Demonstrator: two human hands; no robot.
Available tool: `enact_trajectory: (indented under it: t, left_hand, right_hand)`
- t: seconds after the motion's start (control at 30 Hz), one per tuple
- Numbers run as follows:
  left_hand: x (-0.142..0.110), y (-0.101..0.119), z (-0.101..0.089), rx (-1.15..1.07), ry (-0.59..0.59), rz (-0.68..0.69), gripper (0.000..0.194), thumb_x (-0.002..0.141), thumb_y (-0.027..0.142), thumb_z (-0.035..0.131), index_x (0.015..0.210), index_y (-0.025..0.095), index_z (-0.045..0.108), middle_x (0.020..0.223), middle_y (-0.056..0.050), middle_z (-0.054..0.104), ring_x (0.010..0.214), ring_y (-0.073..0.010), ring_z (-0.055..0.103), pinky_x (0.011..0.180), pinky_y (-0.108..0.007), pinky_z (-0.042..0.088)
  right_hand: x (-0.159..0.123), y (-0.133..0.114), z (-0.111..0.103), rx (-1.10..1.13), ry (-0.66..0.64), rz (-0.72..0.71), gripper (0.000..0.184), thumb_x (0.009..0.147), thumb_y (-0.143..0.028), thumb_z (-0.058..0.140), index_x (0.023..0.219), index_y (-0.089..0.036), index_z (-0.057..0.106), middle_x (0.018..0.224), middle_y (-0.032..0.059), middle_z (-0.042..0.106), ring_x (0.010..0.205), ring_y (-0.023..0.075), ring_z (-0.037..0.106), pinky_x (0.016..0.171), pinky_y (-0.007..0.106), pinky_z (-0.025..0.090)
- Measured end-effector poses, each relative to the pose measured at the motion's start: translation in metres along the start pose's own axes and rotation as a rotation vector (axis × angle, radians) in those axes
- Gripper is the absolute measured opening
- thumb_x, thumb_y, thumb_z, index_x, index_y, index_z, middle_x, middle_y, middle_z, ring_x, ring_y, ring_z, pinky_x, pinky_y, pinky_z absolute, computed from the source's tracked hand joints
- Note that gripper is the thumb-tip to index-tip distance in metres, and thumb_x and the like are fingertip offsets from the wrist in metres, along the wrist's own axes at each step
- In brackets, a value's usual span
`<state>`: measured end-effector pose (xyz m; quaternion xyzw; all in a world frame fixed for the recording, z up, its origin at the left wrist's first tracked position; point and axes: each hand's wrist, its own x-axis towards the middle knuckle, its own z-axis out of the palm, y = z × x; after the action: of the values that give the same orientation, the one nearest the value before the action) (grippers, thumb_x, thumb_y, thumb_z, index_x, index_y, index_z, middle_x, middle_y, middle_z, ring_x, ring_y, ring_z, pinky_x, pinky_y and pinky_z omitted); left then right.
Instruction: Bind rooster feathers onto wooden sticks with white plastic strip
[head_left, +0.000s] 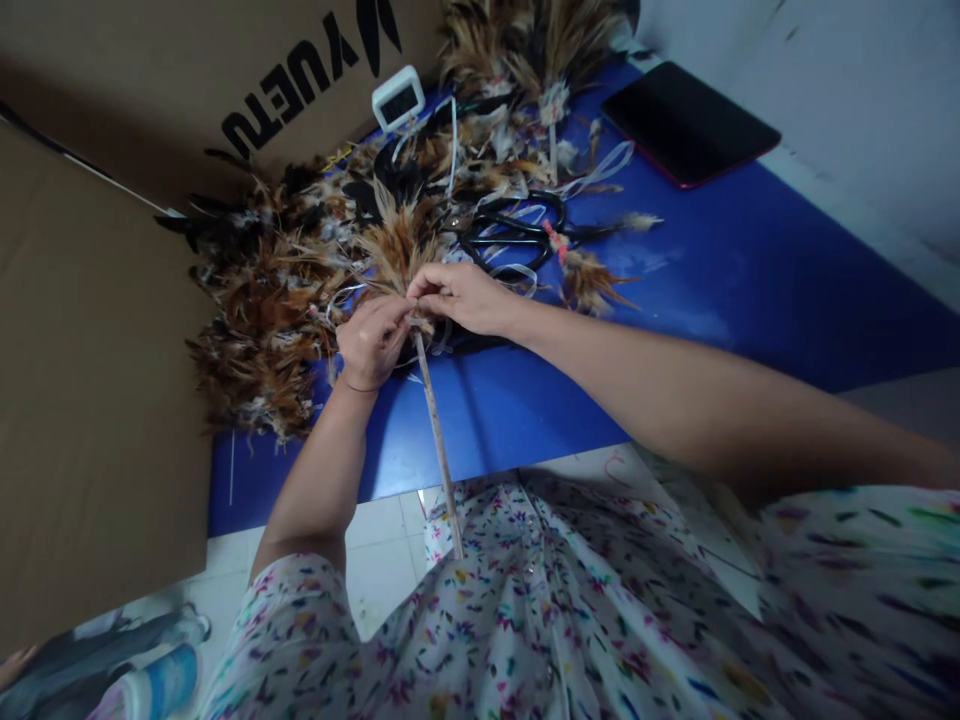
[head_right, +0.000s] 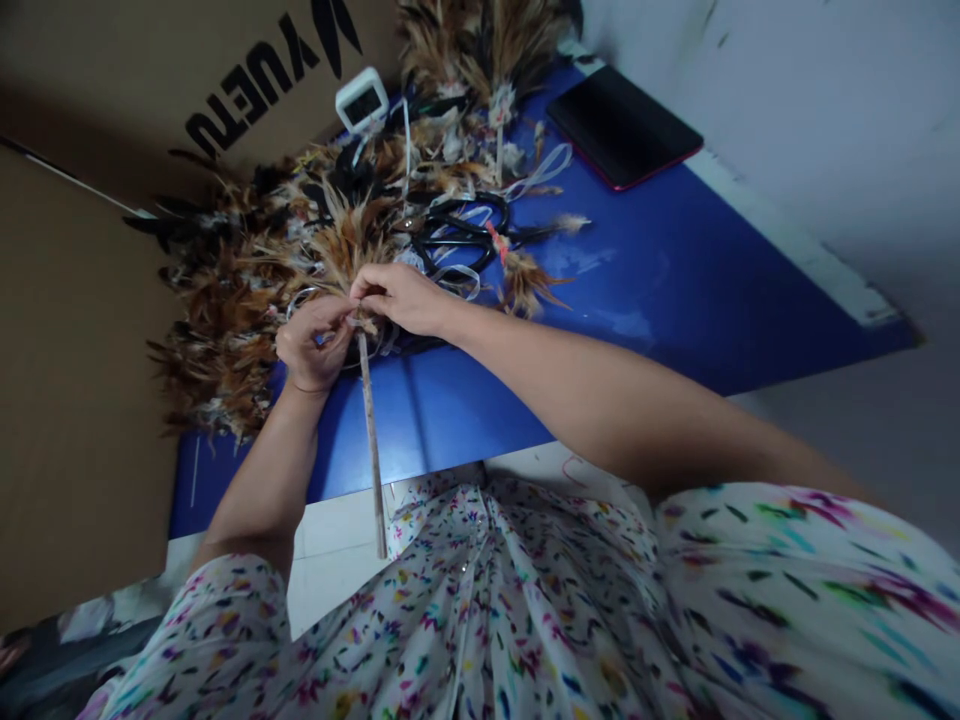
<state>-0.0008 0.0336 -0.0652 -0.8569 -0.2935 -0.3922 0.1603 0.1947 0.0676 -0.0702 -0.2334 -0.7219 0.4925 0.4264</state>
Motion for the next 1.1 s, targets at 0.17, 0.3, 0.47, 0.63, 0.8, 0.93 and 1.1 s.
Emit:
enact_trajectory:
  t: [0.17, 0.3, 0.47, 0.63, 0.8, 0.93, 1.1]
  left_hand:
    - [-0.001, 0.000, -0.001, 0.012, -0.023, 0.007, 0.023, 0.089, 0.020, 0.062, 0.111, 0.025, 0.063, 0.093, -0.001, 0.075, 0.087, -0.0127, 0.072, 0.078, -0.025, 0.057]
    - [-0.002, -0.001, 0.002, 0.007, -0.010, 0.000, 0.019, 0.090, 0.020, 0.061, 0.109, 0.024, 0.064, 0.095, -0.002, 0.076, 0.088, -0.0125, 0.073, 0.080, -0.025, 0.057]
    - [-0.002, 0.000, 0.005, -0.038, 0.041, -0.051, 0.010, 0.088, 0.021, 0.064, 0.098, 0.022, 0.064, 0.091, -0.001, 0.078, 0.086, -0.0130, 0.074, 0.076, -0.025, 0.059]
    - [-0.004, 0.006, 0.003, -0.039, 0.008, -0.261, 0.011, 0.088, 0.031, 0.066, 0.092, 0.020, 0.069, 0.089, -0.002, 0.078, 0.085, -0.0137, 0.075, 0.075, -0.025, 0.060]
    - [-0.007, 0.006, 0.004, 0.015, 0.007, -0.339, 0.020, 0.087, 0.040, 0.066, 0.091, 0.020, 0.069, 0.086, -0.002, 0.078, 0.084, -0.0139, 0.075, 0.078, -0.024, 0.059]
    - [-0.006, 0.003, 0.004, 0.041, -0.021, -0.289, 0.022, 0.090, 0.040, 0.061, 0.093, 0.020, 0.070, 0.088, -0.003, 0.077, 0.086, -0.0143, 0.074, 0.079, -0.026, 0.058]
    - [-0.005, 0.002, 0.006, 0.059, 0.049, -0.162, 0.015, 0.091, 0.030, 0.061, 0.092, 0.020, 0.072, 0.086, -0.003, 0.077, 0.084, -0.0133, 0.073, 0.080, -0.026, 0.056]
  right_hand:
    - [-0.001, -0.003, -0.002, -0.107, -0.020, 0.047, 0.010, 0.084, -0.010, 0.051, 0.086, -0.014, 0.060, 0.070, -0.0028, 0.056, 0.069, 0.0101, 0.051, 0.074, 0.026, 0.039]
    - [-0.002, -0.006, -0.002, -0.183, -0.042, 0.081, 0.014, 0.085, -0.009, 0.048, 0.091, -0.013, 0.060, 0.074, -0.0014, 0.058, 0.072, 0.0110, 0.051, 0.076, 0.027, 0.038]
    - [-0.003, -0.011, -0.002, -0.234, -0.013, 0.135, 0.012, 0.085, -0.012, 0.049, 0.089, -0.014, 0.060, 0.077, -0.0001, 0.058, 0.072, 0.0116, 0.050, 0.075, 0.026, 0.037]
    - [-0.004, -0.016, -0.002, -0.243, 0.004, 0.158, 0.011, 0.087, -0.015, 0.049, 0.089, -0.014, 0.060, 0.079, 0.0017, 0.060, 0.074, 0.0129, 0.051, 0.076, 0.027, 0.038]
    - [-0.005, -0.019, -0.001, -0.233, 0.028, 0.177, 0.009, 0.086, -0.013, 0.048, 0.088, -0.015, 0.057, 0.076, 0.0006, 0.058, 0.072, 0.0127, 0.051, 0.074, 0.027, 0.038]
    - [-0.004, -0.017, 0.000, -0.265, 0.042, 0.176, 0.009, 0.086, -0.015, 0.047, 0.089, -0.016, 0.056, 0.075, 0.0006, 0.058, 0.071, 0.0128, 0.051, 0.072, 0.027, 0.038]
    - [-0.003, -0.015, 0.001, -0.331, 0.084, 0.156, 0.010, 0.086, -0.016, 0.045, 0.089, -0.016, 0.055, 0.079, 0.0020, 0.059, 0.073, 0.0138, 0.051, 0.074, 0.028, 0.039]
